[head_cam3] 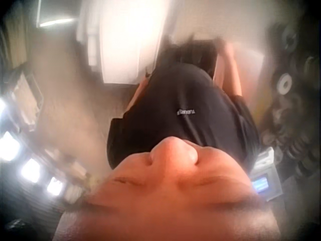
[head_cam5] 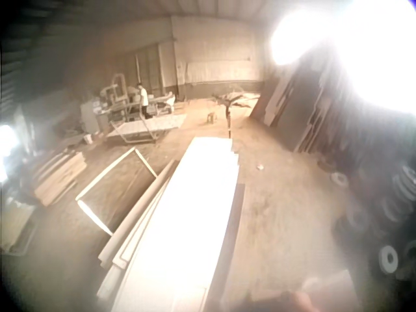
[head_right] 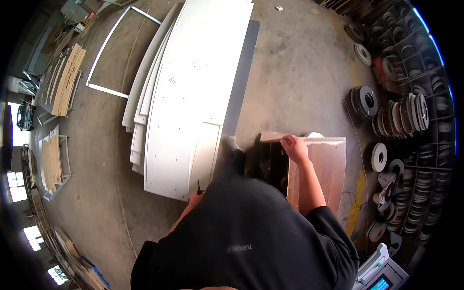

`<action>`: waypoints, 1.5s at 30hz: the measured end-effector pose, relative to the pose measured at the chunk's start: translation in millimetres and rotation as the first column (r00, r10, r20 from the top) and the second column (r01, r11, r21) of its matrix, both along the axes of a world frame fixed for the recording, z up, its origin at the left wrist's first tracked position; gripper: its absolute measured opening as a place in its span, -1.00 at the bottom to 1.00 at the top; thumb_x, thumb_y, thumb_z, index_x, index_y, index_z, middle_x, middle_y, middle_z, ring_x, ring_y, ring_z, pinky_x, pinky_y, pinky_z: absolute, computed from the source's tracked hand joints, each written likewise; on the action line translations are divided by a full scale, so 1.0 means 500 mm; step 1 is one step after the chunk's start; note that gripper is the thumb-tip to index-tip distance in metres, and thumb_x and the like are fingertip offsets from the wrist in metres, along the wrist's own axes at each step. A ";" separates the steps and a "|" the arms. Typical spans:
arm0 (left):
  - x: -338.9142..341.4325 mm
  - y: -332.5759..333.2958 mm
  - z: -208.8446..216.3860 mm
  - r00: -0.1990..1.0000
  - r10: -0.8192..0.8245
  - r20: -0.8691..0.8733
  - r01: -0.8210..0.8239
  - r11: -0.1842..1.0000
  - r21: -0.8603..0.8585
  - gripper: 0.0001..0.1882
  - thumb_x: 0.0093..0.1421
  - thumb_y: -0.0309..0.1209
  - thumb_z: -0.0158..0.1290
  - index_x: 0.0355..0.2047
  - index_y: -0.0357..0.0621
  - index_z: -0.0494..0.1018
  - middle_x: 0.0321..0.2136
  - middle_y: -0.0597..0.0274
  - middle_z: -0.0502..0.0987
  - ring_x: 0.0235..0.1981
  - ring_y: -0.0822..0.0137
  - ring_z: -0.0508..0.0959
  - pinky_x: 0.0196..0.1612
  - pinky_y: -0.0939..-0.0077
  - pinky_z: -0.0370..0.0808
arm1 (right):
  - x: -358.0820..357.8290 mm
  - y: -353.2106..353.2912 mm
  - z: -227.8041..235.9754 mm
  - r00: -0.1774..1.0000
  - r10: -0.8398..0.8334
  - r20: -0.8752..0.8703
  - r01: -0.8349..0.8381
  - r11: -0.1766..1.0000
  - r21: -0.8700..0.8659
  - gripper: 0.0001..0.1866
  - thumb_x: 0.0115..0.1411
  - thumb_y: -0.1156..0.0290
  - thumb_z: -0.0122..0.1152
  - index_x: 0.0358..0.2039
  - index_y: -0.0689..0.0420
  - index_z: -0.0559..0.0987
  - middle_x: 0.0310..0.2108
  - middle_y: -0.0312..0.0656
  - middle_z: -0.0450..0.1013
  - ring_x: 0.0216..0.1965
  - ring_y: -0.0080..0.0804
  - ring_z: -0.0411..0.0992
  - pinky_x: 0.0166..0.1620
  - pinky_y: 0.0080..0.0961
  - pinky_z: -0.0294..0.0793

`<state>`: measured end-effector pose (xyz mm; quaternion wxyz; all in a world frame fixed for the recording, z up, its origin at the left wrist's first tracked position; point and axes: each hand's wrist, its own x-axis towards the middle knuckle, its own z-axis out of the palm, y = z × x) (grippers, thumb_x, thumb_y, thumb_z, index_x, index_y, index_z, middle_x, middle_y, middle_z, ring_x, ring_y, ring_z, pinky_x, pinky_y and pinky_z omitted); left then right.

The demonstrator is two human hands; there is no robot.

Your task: The person bundles flat wooden panels with white plastic straps in a workshop. They pick up panels, align them on a table, wrap straps around them, and stack the finished bundles. The person also walks to a machine to operate a touchscreen and uses a marker to write on a white panel.

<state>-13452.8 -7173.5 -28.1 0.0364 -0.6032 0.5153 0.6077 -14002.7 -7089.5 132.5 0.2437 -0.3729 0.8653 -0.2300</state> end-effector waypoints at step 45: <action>-1.460 -1.544 -0.091 0.837 0.394 0.379 -0.111 0.802 -0.587 -0.55 0.32 0.00 0.08 -0.08 -0.16 0.52 -0.10 -0.15 0.63 -0.03 -0.20 0.61 0.02 -0.09 0.53 | -1.330 -0.741 -0.099 0.816 -0.339 0.469 0.078 0.867 0.492 -0.65 0.34 0.21 0.15 -0.07 0.25 0.58 -0.29 -0.10 0.64 -0.33 -0.31 0.63 -0.35 -0.36 0.60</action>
